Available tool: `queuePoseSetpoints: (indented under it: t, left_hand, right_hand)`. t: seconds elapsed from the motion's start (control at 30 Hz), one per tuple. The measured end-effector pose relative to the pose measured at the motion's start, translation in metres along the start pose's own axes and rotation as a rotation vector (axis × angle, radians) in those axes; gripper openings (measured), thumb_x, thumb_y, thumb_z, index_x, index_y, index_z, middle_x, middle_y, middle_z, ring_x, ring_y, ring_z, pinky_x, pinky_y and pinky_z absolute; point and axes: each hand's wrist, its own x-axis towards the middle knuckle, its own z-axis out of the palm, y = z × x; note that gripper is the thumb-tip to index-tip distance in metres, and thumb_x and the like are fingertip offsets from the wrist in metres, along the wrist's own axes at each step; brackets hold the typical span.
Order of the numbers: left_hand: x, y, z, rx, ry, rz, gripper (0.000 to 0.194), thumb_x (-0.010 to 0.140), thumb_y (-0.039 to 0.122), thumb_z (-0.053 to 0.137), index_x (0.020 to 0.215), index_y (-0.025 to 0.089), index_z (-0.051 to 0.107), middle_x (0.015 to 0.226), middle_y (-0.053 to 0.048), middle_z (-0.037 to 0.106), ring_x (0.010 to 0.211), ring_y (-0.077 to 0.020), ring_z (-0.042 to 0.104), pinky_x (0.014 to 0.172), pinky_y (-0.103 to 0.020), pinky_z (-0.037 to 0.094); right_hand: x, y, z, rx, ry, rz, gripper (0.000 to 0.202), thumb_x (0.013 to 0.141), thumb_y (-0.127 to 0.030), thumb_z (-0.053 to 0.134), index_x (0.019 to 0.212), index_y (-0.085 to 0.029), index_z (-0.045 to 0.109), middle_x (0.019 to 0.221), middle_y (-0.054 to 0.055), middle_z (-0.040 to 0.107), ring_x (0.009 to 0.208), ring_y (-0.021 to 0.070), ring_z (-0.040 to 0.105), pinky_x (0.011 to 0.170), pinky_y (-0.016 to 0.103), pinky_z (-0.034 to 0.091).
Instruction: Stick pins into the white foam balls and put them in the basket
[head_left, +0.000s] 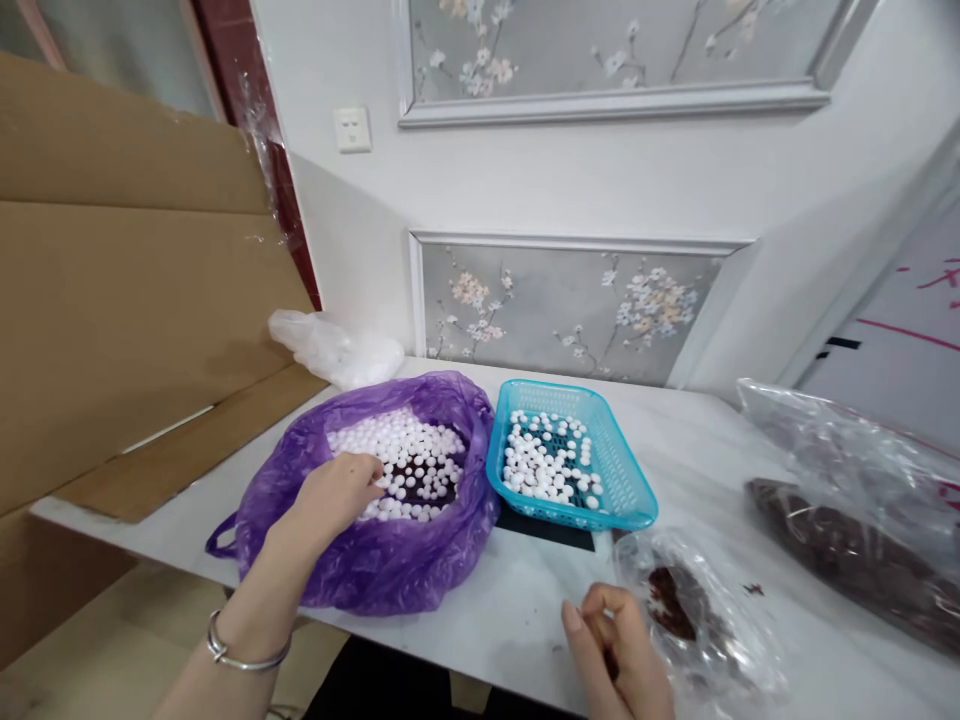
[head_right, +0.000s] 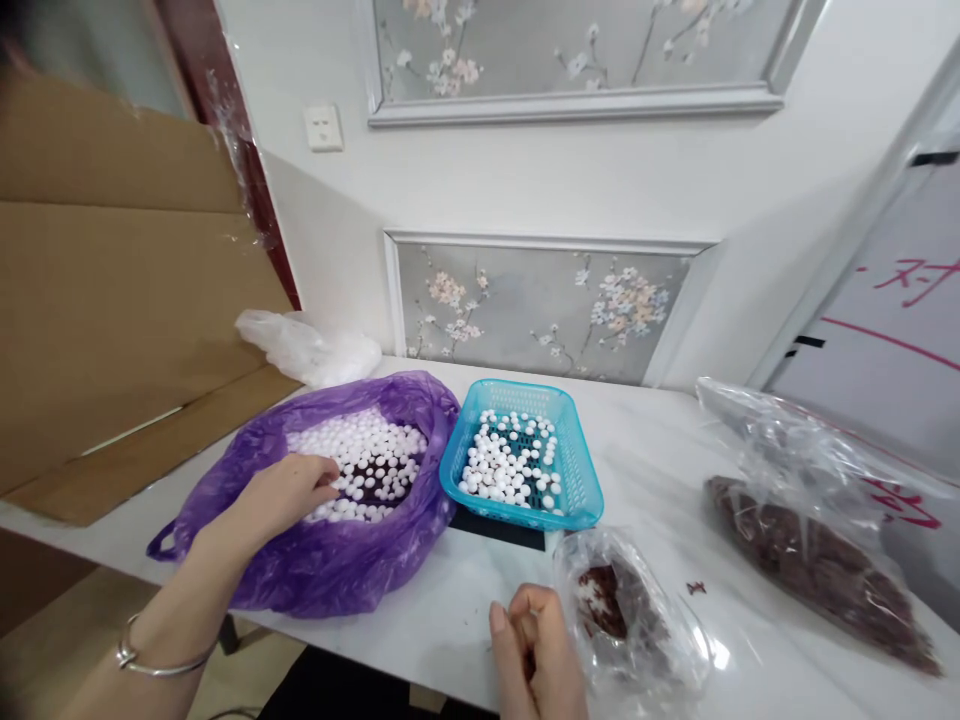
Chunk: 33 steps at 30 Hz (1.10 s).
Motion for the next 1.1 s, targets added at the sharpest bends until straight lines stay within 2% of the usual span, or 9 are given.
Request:
queuePoseSetpoints:
  t: [0.17, 0.27, 0.33, 0.4, 0.53, 0.67, 0.77, 0.93, 1.1]
  left_hand:
    - [0.01, 0.0, 0.004, -0.001, 0.062, 0.059, 0.013, 0.087, 0.023, 0.062, 0.085, 0.015, 0.071, 0.088, -0.013, 0.075, 0.087, -0.0311, 0.07, 0.078, -0.042, 0.052]
    - [0.01, 0.005, -0.002, -0.068, 0.173, 0.109, 0.026, 0.088, 0.027, 0.05, 0.098, 0.013, 0.07, 0.087, -0.012, 0.077, 0.087, -0.0367, 0.072, 0.077, -0.041, 0.05]
    - [0.0, 0.017, -0.005, -0.235, 0.263, 0.142, 0.028, 0.09, 0.031, 0.047, 0.105, 0.016, 0.066, 0.09, -0.006, 0.077, 0.089, -0.0327, 0.072, 0.08, -0.036, 0.05]
    - [-0.018, 0.035, -0.005, -0.692, 0.328, 0.16, 0.023, 0.083, 0.036, 0.062, 0.1, 0.021, 0.066, 0.093, -0.001, 0.078, 0.092, -0.0291, 0.071, 0.081, -0.03, 0.052]
    - [-0.059, 0.074, 0.003, -1.346, 0.153, 0.118, 0.025, 0.066, 0.035, 0.084, 0.084, 0.022, 0.074, 0.085, -0.002, 0.076, 0.08, -0.0211, 0.068, 0.071, -0.023, 0.054]
    - [-0.076, 0.088, 0.012, -1.581, -0.075, 0.104, 0.021, 0.068, 0.033, 0.086, 0.084, 0.021, 0.077, 0.079, -0.002, 0.074, 0.076, -0.016, 0.067, 0.071, -0.018, 0.054]
    - [-0.077, 0.089, 0.015, -1.754, -0.21, 0.037, 0.021, 0.068, 0.03, 0.087, 0.085, 0.021, 0.079, 0.079, -0.001, 0.074, 0.077, -0.0131, 0.067, 0.073, -0.015, 0.055]
    - [-0.084, 0.107, 0.019, -2.069, -0.475, -0.142, 0.027, 0.06, 0.021, 0.093, 0.084, 0.019, 0.082, 0.088, -0.001, 0.077, 0.078, -0.0117, 0.071, 0.077, -0.017, 0.058]
    - [-0.087, 0.12, 0.03, -2.21, -0.673, -0.088, 0.028, 0.06, 0.017, 0.093, 0.086, 0.017, 0.083, 0.089, -0.004, 0.079, 0.076, -0.0116, 0.072, 0.077, -0.018, 0.06]
  right_hand:
    - [0.001, -0.008, -0.007, 0.02, -0.124, -0.15, 0.022, 0.104, -0.032, 0.033, 0.112, -0.022, 0.051, 0.063, -0.003, 0.055, 0.054, 0.0159, 0.054, 0.056, 0.028, 0.043]
    - [0.004, -0.014, -0.005, -0.089, -0.169, -0.221, 0.024, 0.102, -0.026, 0.035, 0.113, -0.023, 0.056, 0.066, -0.001, 0.063, 0.056, 0.017, 0.06, 0.06, 0.029, 0.049]
    - [0.006, -0.016, 0.0, -0.15, -0.168, -0.253, 0.023, 0.099, -0.024, 0.042, 0.114, -0.024, 0.058, 0.069, -0.001, 0.065, 0.057, 0.0183, 0.063, 0.061, 0.03, 0.05]
    - [0.006, -0.019, 0.005, -0.194, -0.169, -0.296, 0.022, 0.095, -0.022, 0.047, 0.112, -0.026, 0.061, 0.078, 0.001, 0.07, 0.061, 0.0195, 0.067, 0.061, 0.03, 0.052]
    - [0.003, -0.031, -0.008, -0.25, -0.16, -0.388, 0.019, 0.094, -0.021, 0.051, 0.103, -0.029, 0.066, 0.084, 0.0, 0.075, 0.074, 0.0195, 0.072, 0.068, 0.027, 0.056]
    - [0.013, -0.05, -0.057, -0.437, 0.029, -0.338, 0.022, 0.098, -0.024, 0.046, 0.107, -0.022, 0.066, 0.099, 0.008, 0.077, 0.092, 0.0232, 0.072, 0.082, 0.031, 0.054]
    - [0.037, -0.055, -0.086, -0.87, 0.025, -0.17, 0.028, 0.097, -0.023, 0.042, 0.104, -0.018, 0.068, 0.098, 0.011, 0.078, 0.085, 0.0244, 0.073, 0.076, 0.033, 0.053]
    - [0.072, -0.047, -0.076, -1.181, -0.212, -0.064, 0.028, 0.083, -0.007, 0.05, 0.069, -0.019, 0.071, 0.074, 0.009, 0.075, 0.062, 0.0264, 0.071, 0.051, 0.031, 0.037]
    - [0.076, -0.039, -0.065, -1.357, -0.257, -0.012, 0.025, 0.084, -0.008, 0.05, 0.078, -0.016, 0.072, 0.088, 0.013, 0.075, 0.064, 0.0269, 0.071, 0.049, 0.03, 0.026]
